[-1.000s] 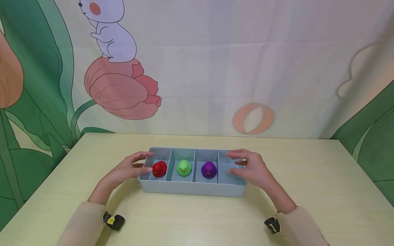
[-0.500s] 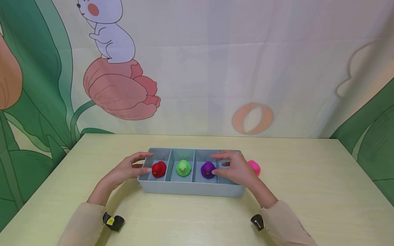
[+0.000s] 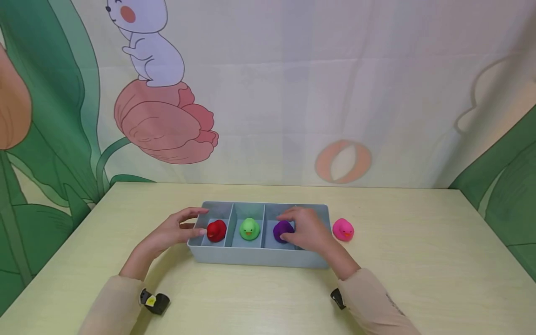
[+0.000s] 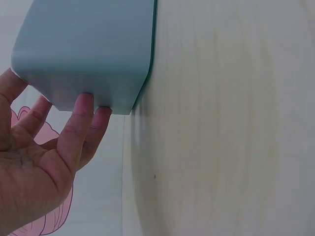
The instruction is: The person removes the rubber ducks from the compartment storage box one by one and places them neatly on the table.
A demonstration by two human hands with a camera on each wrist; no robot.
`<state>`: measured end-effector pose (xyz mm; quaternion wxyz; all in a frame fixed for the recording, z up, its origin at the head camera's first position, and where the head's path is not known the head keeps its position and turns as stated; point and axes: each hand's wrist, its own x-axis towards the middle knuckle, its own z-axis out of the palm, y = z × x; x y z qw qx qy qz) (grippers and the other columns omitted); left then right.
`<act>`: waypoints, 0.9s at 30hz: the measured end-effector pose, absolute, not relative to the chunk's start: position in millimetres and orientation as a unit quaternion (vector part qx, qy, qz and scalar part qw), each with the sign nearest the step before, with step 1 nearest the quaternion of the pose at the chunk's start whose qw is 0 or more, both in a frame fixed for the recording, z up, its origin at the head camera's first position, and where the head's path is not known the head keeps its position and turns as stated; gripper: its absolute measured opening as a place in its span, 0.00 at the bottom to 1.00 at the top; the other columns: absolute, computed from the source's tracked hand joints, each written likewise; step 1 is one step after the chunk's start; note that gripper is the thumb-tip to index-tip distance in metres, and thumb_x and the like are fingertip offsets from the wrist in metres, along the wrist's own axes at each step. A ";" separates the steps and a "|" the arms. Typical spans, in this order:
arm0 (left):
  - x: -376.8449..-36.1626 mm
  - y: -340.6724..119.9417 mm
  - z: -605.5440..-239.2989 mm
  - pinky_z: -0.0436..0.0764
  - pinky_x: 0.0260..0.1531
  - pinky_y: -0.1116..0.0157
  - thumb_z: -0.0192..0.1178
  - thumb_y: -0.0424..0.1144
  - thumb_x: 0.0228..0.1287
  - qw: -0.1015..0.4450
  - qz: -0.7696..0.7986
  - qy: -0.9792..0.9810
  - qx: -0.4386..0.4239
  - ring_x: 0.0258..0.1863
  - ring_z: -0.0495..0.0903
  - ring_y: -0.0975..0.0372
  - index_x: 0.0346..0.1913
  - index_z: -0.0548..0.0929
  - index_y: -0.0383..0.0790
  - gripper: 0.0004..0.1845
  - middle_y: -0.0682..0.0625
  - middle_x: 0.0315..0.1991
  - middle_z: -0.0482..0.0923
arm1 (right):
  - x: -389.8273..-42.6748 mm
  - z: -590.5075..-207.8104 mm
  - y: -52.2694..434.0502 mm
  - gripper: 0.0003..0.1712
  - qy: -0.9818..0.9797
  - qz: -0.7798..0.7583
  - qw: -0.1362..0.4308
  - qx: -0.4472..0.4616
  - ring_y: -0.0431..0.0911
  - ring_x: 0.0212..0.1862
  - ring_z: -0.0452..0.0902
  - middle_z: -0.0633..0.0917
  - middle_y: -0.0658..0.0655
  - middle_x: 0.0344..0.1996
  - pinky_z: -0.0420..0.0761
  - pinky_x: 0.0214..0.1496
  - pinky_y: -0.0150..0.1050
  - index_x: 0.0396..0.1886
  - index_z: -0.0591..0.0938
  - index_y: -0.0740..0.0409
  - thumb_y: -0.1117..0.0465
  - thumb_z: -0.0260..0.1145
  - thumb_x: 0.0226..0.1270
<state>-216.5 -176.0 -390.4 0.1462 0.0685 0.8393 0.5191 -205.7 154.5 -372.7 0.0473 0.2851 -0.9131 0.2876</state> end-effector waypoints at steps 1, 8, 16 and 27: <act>-216.7 -175.7 -390.6 0.74 0.47 0.50 0.66 0.44 0.53 0.146 0.520 0.839 0.067 0.61 0.63 0.43 0.61 0.70 0.48 0.31 0.46 0.63 0.62 | -206.4 -372.7 152.5 0.20 -0.917 0.273 0.050 0.288 0.56 0.48 0.77 0.83 0.62 0.42 0.77 0.48 0.48 0.43 0.82 0.67 0.68 0.72 0.46; -217.2 -175.5 -391.0 0.75 0.46 0.51 0.66 0.43 0.52 0.146 0.523 0.837 0.061 0.60 0.64 0.44 0.60 0.70 0.49 0.30 0.46 0.63 0.62 | -208.2 -373.7 142.5 0.17 -0.925 0.209 0.058 0.314 0.55 0.42 0.79 0.83 0.63 0.36 0.79 0.44 0.46 0.38 0.83 0.69 0.69 0.72 0.44; -216.7 -176.7 -390.7 0.75 0.47 0.50 0.66 0.43 0.53 0.144 0.519 0.840 0.064 0.60 0.64 0.43 0.60 0.70 0.48 0.30 0.46 0.63 0.62 | -209.6 -375.6 135.8 0.15 -0.934 0.164 0.060 0.311 0.51 0.37 0.79 0.84 0.60 0.32 0.79 0.40 0.43 0.34 0.84 0.67 0.69 0.73 0.43; -217.8 -174.8 -389.4 0.75 0.46 0.51 0.65 0.43 0.54 0.145 0.518 0.840 0.066 0.60 0.63 0.43 0.61 0.69 0.47 0.30 0.44 0.64 0.60 | -211.0 -376.8 136.7 0.14 -0.927 0.181 0.071 0.321 0.50 0.35 0.79 0.84 0.59 0.30 0.79 0.39 0.42 0.33 0.84 0.67 0.70 0.73 0.42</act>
